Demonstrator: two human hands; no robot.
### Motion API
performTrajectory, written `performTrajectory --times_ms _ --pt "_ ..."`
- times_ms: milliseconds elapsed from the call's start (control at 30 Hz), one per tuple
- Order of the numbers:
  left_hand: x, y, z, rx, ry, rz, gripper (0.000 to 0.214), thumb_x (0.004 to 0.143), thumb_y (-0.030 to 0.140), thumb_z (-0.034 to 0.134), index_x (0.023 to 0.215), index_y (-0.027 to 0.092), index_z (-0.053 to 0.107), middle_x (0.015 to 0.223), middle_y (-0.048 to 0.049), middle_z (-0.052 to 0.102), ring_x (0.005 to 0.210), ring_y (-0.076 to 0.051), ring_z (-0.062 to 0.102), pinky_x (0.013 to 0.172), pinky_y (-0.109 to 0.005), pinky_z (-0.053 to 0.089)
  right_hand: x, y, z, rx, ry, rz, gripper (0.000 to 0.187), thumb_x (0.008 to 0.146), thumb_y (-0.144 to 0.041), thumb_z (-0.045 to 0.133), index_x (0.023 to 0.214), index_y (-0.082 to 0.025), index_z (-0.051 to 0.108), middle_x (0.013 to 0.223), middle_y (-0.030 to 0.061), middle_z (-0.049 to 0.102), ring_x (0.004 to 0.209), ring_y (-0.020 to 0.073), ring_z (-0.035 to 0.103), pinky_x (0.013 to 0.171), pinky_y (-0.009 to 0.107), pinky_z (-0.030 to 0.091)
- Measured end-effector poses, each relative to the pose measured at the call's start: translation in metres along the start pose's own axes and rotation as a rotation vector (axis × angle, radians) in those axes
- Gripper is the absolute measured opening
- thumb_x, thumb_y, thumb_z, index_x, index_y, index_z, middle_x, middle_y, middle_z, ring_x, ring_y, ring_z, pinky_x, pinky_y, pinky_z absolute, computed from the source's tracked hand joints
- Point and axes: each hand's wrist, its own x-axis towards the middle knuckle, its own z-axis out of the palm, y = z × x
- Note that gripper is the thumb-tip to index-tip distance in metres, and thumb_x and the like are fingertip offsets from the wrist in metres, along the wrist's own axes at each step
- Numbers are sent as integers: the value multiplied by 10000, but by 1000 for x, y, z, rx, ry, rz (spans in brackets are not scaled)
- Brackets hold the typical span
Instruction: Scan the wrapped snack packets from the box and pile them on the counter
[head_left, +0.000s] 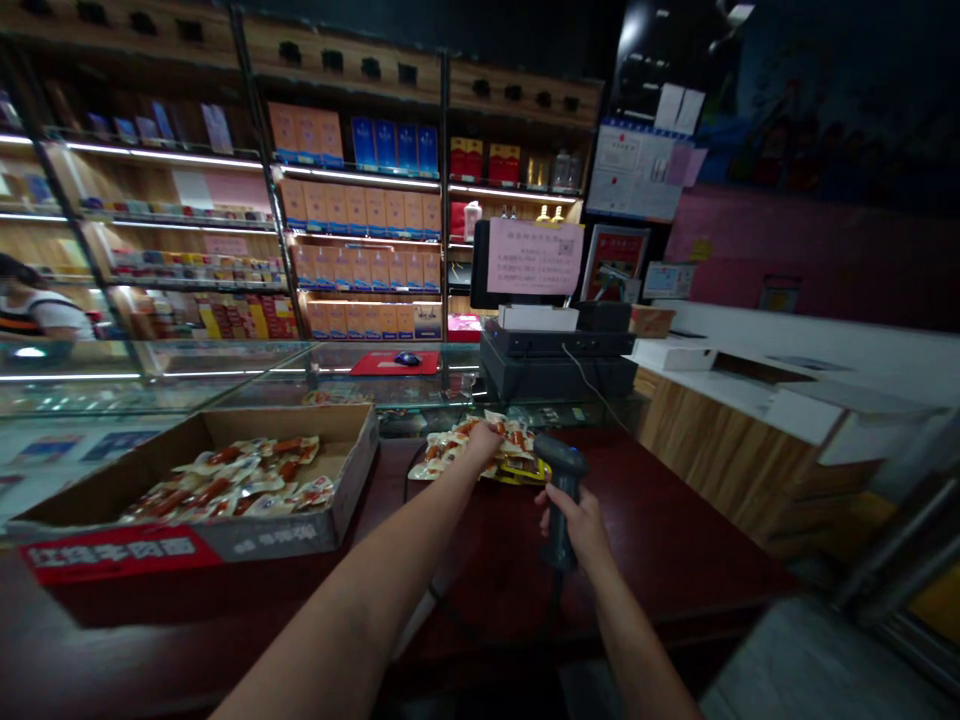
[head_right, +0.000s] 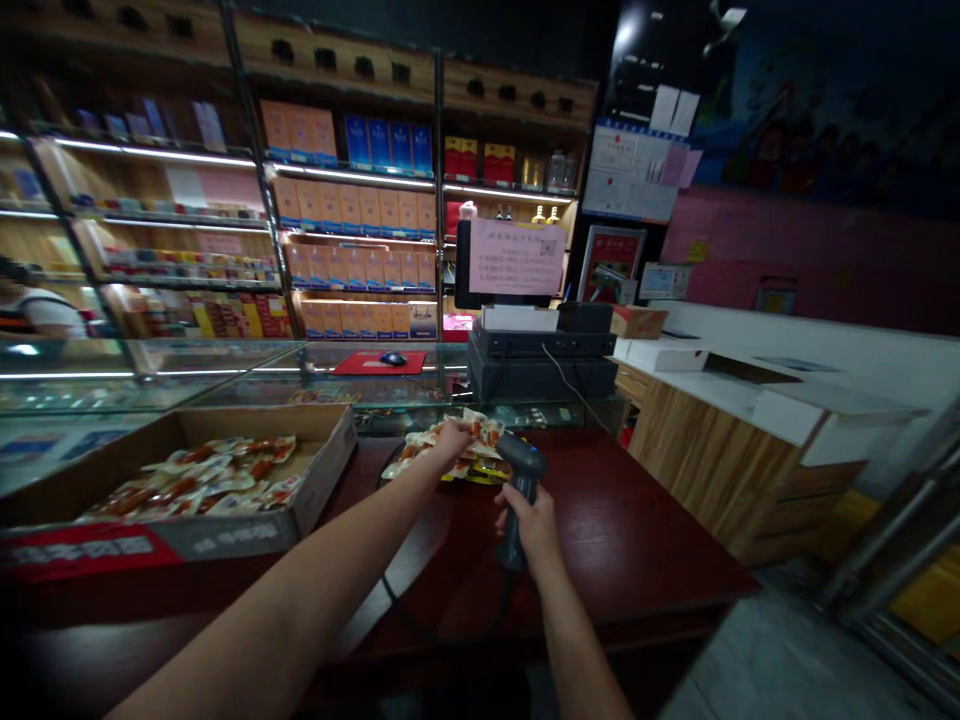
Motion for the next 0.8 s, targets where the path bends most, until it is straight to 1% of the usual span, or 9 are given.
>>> performTrajectory --times_ms 100,167,233,333,467,567,633,733,800 --pt "-3 4 -2 95 -9 4 106 648 112 657 743 119 705 837 -102 714 882 -231 652 802 -306 472 0 0 -4 -7 -3 11 320 625 -467 665 654 -159 582 369 -16 554 318 128 504 351 229 435" --pt "-8 8 -8 168 24 66 131 651 93 642 760 127 708 1032 -124 687 1018 -236 612 884 -302 437 1 2 -3 -6 -10 16 323 629 -469 666 645 -158 579 370 -16 554 313 125 500 350 227 432" --pt "-13 11 -19 238 76 160 170 659 99 641 807 141 714 1241 -124 588 1137 -233 548 942 -293 401 1 5 0 -4 -26 20 328 625 -469 674 651 -157 577 371 -18 551 308 126 500 346 229 429" --pt "-19 9 -48 282 139 251 165 691 140 635 831 151 722 1333 -114 511 1182 -228 517 975 -288 383 0 11 11 35 -43 15 363 599 -455 703 761 -151 587 450 -17 601 315 127 506 337 239 437" --pt "-23 -12 -110 303 270 269 164 719 169 616 845 151 720 1312 -104 533 1145 -208 545 988 -275 380 -3 20 36 92 -108 43 448 594 -442 722 899 -154 564 566 -14 646 336 127 522 332 247 448" --pt "-25 -36 -169 355 386 248 168 714 175 619 852 153 712 1243 -101 587 1131 -201 548 989 -276 376 -9 26 63 109 -183 67 453 594 -451 723 892 -152 558 582 -8 648 333 125 522 321 242 435" --pt "-27 -53 -210 394 421 199 153 706 181 621 831 163 708 1127 -90 651 1066 -206 582 954 -287 401 -14 29 83 121 -244 77 454 591 -452 723 888 -150 560 581 -8 646 329 123 518 316 237 425" --pt "-31 -78 -265 442 346 31 38 654 177 660 678 157 683 799 -84 701 856 -231 644 831 -312 458 -23 31 113 128 -348 99 438 608 -438 713 895 -149 555 588 -8 645 332 121 519 317 234 423" --pt "-36 -95 -290 464 255 -106 116 564 139 715 513 159 613 579 -67 638 758 -254 648 772 -328 469 -29 32 132 129 -402 113 421 617 -426 708 893 -148 552 590 -9 642 336 118 518 322 234 428"
